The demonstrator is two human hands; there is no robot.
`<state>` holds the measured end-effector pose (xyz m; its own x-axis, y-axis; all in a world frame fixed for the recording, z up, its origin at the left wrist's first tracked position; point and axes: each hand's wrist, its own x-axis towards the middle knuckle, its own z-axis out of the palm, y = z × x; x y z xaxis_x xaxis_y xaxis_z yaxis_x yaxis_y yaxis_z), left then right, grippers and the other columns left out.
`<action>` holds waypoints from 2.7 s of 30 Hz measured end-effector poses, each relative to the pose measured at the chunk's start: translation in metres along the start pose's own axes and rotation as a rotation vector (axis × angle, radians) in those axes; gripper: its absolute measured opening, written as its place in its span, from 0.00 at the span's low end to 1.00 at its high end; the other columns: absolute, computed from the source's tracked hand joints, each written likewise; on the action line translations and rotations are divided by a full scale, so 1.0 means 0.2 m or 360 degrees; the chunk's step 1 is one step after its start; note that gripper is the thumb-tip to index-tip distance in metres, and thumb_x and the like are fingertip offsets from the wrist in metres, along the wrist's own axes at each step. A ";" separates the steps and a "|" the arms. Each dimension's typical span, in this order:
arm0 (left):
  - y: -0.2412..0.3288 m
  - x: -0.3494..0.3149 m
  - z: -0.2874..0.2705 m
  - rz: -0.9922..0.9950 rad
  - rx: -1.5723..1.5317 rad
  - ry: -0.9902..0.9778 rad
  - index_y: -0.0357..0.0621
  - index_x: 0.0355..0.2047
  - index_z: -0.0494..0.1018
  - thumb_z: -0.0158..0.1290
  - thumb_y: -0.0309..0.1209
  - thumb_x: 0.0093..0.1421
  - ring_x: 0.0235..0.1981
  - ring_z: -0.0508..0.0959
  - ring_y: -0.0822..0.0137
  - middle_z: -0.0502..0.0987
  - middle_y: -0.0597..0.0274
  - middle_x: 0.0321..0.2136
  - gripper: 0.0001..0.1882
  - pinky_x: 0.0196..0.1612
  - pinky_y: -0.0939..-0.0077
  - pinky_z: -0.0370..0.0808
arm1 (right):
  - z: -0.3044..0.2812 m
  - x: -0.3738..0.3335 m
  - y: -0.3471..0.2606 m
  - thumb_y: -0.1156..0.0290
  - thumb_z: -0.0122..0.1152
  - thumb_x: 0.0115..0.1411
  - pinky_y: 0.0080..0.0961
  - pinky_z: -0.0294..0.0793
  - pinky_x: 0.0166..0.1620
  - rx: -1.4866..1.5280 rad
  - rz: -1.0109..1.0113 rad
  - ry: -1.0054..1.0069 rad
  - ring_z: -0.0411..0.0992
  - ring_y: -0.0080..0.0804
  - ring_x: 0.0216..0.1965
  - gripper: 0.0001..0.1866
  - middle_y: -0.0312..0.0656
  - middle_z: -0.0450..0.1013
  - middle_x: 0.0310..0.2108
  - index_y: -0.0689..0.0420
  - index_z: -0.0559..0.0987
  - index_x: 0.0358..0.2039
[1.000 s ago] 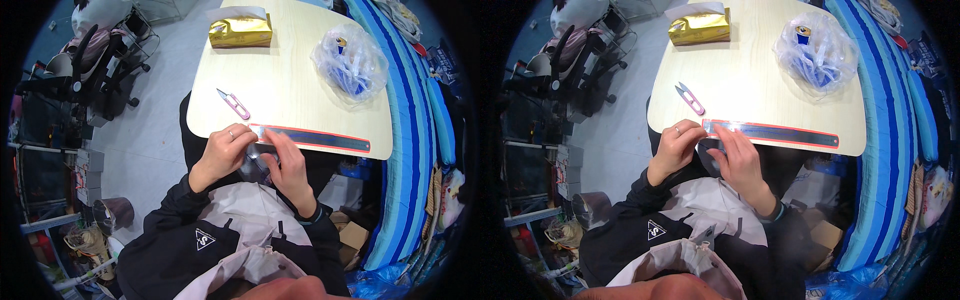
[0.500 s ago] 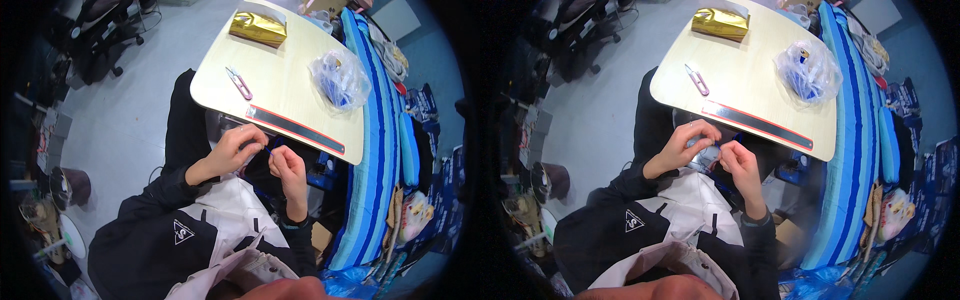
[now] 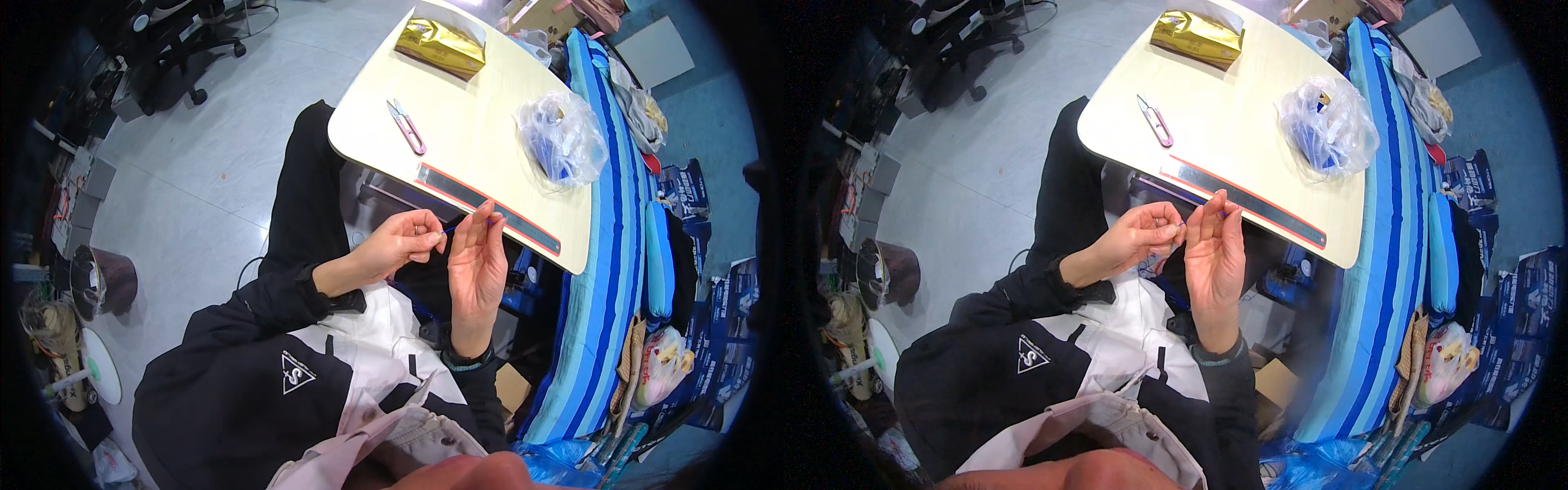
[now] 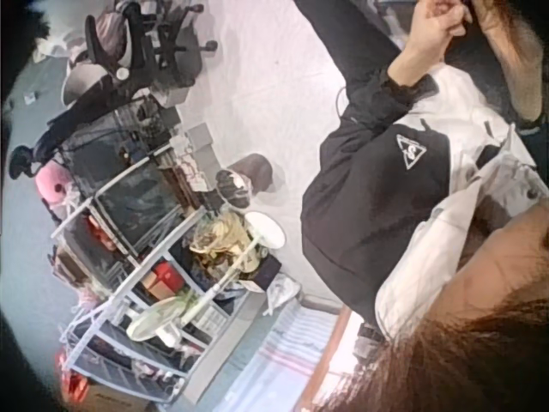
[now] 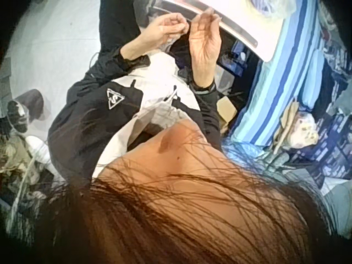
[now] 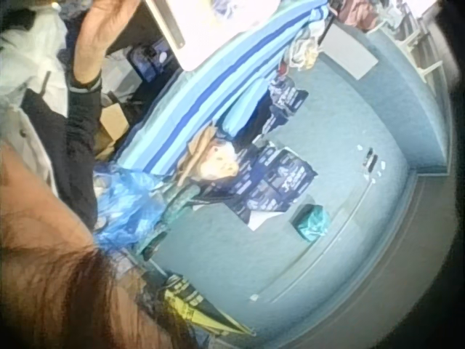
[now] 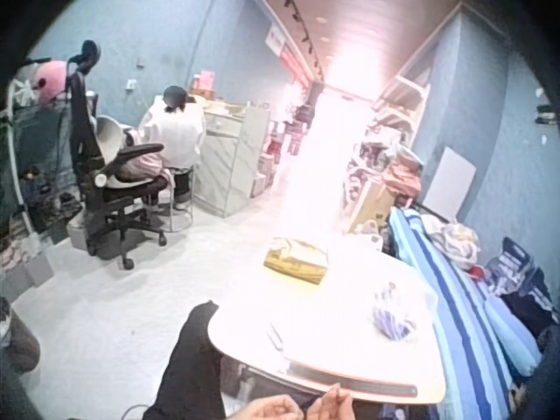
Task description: The person sits at a small table and assembles a blue cable by cutting it with a utility knife, melting the ends with a lighter, and inserting the cable into a long plastic strip. The person repeats this process multiple times, handling the cable, knife, and lighter throughout.
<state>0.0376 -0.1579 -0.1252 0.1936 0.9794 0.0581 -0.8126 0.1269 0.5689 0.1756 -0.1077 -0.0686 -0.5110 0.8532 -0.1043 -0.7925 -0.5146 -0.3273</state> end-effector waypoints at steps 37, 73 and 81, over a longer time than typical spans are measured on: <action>0.11 -0.05 -0.01 -0.0442 0.0162 -0.0075 0.40 0.31 0.70 0.57 0.28 0.58 0.22 0.66 0.81 0.73 0.66 0.27 0.07 0.24 0.90 0.61 | -0.19 -0.10 -0.09 0.82 0.57 0.57 0.11 0.58 0.26 -0.1803 -0.0106 -0.0248 0.61 0.14 0.24 0.02 0.32 0.67 0.27 0.64 0.76 0.31; 0.12 -0.07 -0.03 -0.0681 -0.0019 -0.0150 0.38 0.32 0.71 0.56 0.25 0.58 0.23 0.68 0.80 0.72 0.67 0.26 0.05 0.24 0.91 0.62 | -0.28 -0.07 -0.14 0.74 0.64 0.55 0.15 0.54 0.23 -0.1905 0.0365 -0.0986 0.58 0.13 0.20 0.09 0.32 0.68 0.22 0.62 0.76 0.21; 0.04 -0.05 -0.01 -0.0274 -0.0025 -0.0219 0.39 0.34 0.70 0.55 0.26 0.59 0.32 0.73 0.76 0.74 0.64 0.30 0.06 0.38 0.86 0.71 | -0.32 -0.09 -0.05 0.47 0.61 0.54 0.15 0.60 0.25 -0.1364 0.0251 -0.0538 0.62 0.20 0.21 0.27 0.36 0.69 0.21 0.62 0.73 0.19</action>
<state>0.0279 -0.1670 -0.1235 0.4026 0.9125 0.0731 -0.7694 0.2940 0.5671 0.2142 -0.1126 -0.1244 -0.7680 0.6398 0.0285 -0.2588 -0.2694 -0.9276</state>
